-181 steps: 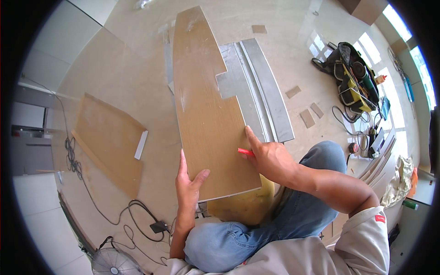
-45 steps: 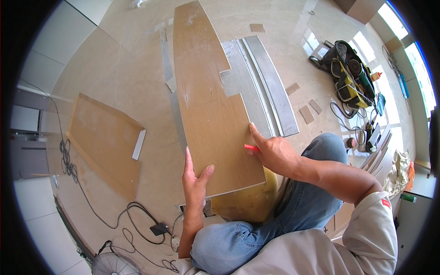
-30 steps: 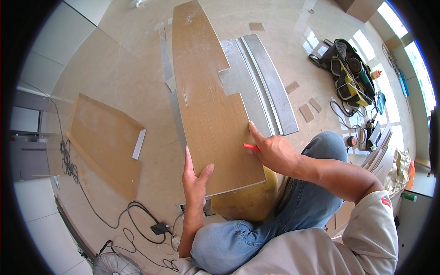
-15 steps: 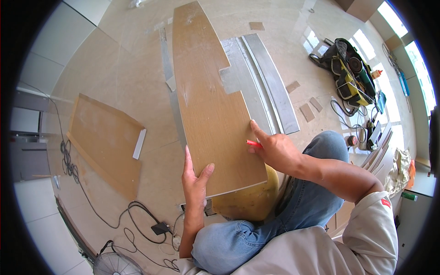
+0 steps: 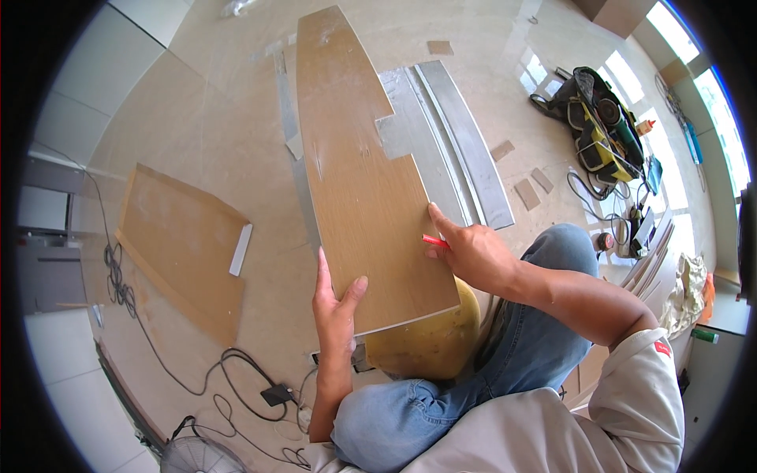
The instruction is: The person measures a laminate plank, marks it with a pencil, and cuts a notch into it using a table saw. Then, the person carries the plank to a wall and hammers it into place alongside other flooring sections.
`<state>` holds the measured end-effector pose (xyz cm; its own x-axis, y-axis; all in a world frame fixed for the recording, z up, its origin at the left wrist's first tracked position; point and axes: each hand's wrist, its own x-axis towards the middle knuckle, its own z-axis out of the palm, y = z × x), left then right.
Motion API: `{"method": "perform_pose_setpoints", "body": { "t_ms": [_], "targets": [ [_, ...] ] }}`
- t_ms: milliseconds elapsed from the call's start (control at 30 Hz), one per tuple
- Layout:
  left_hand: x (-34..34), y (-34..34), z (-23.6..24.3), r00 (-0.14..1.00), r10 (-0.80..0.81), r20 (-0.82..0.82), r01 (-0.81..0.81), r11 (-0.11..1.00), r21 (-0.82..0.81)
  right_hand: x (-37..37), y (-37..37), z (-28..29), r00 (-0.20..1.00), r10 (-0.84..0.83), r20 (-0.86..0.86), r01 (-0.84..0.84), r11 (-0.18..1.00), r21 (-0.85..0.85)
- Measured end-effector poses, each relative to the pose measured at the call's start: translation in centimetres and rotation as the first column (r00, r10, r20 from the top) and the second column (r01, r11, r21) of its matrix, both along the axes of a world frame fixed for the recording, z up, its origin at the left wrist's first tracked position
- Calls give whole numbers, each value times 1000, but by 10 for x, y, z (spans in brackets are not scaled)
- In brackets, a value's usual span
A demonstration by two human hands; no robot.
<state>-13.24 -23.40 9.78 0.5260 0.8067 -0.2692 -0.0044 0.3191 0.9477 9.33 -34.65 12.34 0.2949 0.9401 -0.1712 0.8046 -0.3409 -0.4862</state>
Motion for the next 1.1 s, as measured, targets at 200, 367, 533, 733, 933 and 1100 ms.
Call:
{"method": "perform_pose_setpoints", "body": {
  "t_ms": [200,367,533,733,933,1100],
  "targets": [
    [-4,-2,-5,1000,-5,-15,5,1000,13,-3,-2,-2,1000,12,20,-11,999,-37],
    [-4,-3,-7,1000,-3,-5,3,1000,7,-3,-2,-1,1000,10,20,-9,999,-34],
    [-6,-2,-9,999,-12,-31,13,999,30,-4,-2,-2,999,19,33,-17,999,-38],
    [-7,-2,-13,1000,-11,-27,12,999,43,-4,-3,-9,997,36,62,-35,999,-18],
    [-8,-2,-17,1000,-14,-15,15,999,47,-4,-4,-10,994,47,98,-44,999,-30],
    [-7,-2,-16,1000,-16,-23,17,999,44,-4,-5,-14,994,46,98,-47,999,3]
  ]
}}
